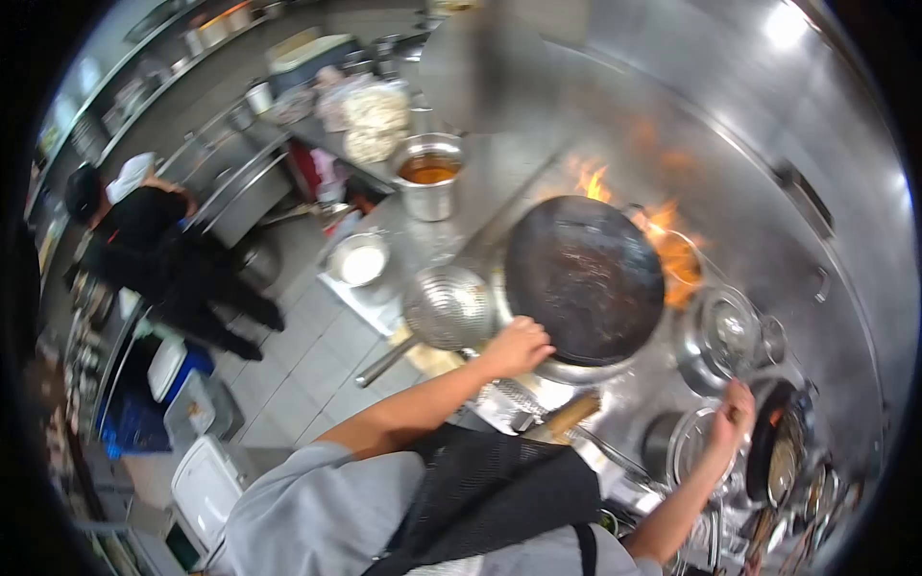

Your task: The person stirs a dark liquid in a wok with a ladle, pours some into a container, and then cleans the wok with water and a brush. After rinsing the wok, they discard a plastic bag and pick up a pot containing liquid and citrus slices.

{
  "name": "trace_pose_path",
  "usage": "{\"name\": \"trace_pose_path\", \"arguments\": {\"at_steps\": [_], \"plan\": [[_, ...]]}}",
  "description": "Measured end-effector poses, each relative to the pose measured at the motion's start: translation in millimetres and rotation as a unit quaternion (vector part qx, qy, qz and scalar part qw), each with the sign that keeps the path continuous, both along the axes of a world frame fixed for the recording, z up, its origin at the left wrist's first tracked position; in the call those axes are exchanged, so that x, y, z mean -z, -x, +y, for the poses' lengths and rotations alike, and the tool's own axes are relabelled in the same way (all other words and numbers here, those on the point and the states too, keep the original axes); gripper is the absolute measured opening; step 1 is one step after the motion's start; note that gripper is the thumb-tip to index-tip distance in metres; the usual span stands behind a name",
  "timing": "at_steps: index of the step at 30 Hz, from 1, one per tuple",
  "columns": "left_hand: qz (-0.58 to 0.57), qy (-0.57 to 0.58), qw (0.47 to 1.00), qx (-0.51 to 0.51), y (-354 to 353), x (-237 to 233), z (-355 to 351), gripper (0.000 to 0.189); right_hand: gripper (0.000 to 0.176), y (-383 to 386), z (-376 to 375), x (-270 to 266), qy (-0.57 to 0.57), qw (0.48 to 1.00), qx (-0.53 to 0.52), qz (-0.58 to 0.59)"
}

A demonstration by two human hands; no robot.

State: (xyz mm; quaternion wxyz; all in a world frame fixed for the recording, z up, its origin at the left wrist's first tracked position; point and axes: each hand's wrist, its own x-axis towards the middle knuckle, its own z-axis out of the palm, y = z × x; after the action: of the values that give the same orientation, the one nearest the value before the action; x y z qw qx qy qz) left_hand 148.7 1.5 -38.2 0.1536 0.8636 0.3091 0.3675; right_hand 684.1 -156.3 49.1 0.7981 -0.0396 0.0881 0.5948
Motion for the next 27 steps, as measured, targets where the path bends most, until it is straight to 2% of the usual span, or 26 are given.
{"name": "trace_pose_path", "arguments": {"at_steps": [1, 3, 5, 8, 10, 11, 15, 19, 21, 23, 24, 25, 27], "plan": [[-0.011, -0.006, 1.0, 0.013, 2.5, 0.0, 3.2, 0.022, 0.022, 16.4, -2.9, -13.3, 0.015, 0.997, 0.059, -0.043], [-0.02, -0.002, 1.0, 0.024, 4.6, 3.0, 7.0, 0.022, 0.031, 73.4, -15.4, -62.6, -0.028, 0.99, -0.099, 0.092], [-0.017, 0.004, 0.999, 0.029, 8.0, 2.4, 8.1, 0.022, 0.038, 135.2, -29.4, -100.7, -0.032, 0.991, -0.105, 0.073], [-0.015, 0.003, 0.999, 0.046, 9.8, 3.7, 12.0, 0.021, 0.042, 207.9, -43.0, -126.5, -0.06, 0.987, -0.123, 0.081], [-0.011, -0.009, 0.999, 0.05, 11.1, 6.7, 13.9, 0.021, 0.043, 244.4, -53.6, -127.3, -0.093, 0.982, -0.147, 0.07], [-0.015, -0.008, 0.998, 0.062, 11.4, 5.9, 14.1, 0.021, 0.042, 261.4, -57.1, -125.0, -0.086, 0.983, -0.135, 0.092], [-0.014, 0.013, 0.996, 0.088, 16.8, 0.3, 19.6, 0.02, 0.041, 315.2, -67.6, -106.2, -0.046, 0.987, -0.145, 0.046], [0.0, 0.021, 0.995, 0.098, 16.1, 0.3, 23.0, 0.02, 0.039, 353.2, -71.9, -79.5, -0.011, 0.984, -0.17, 0.05], [0.029, 0.024, 0.994, 0.106, 14.3, 0.4, 23.8, 0.021, 0.033, 361.1, -76.4, -65.3, 0.065, 0.982, -0.174, -0.008], [0.029, 0.026, 0.993, 0.112, 13.9, -2.1, 24.0, 0.02, 0.031, 364.4, -81.8, -47.5, 0.197, 0.953, -0.148, -0.179], [0.014, 0.021, 0.993, 0.112, 12.0, 2.3, 24.6, 0.019, 0.032, 374.1, -81.3, -49.5, 0.26, 0.904, -0.128, -0.313], [0.019, 0.022, 0.993, 0.117, 11.9, 3.1, 24.9, 0.018, 0.032, 386.5, -79.1, -50.0, 0.321, 0.833, -0.111, -0.436], [0.011, 0.02, 0.993, 0.12, 12.9, 2.0, 23.2, 0.019, 0.033, 391.4, -88.7, -22.2, 0.349, 0.744, -0.057, -0.567]]}}
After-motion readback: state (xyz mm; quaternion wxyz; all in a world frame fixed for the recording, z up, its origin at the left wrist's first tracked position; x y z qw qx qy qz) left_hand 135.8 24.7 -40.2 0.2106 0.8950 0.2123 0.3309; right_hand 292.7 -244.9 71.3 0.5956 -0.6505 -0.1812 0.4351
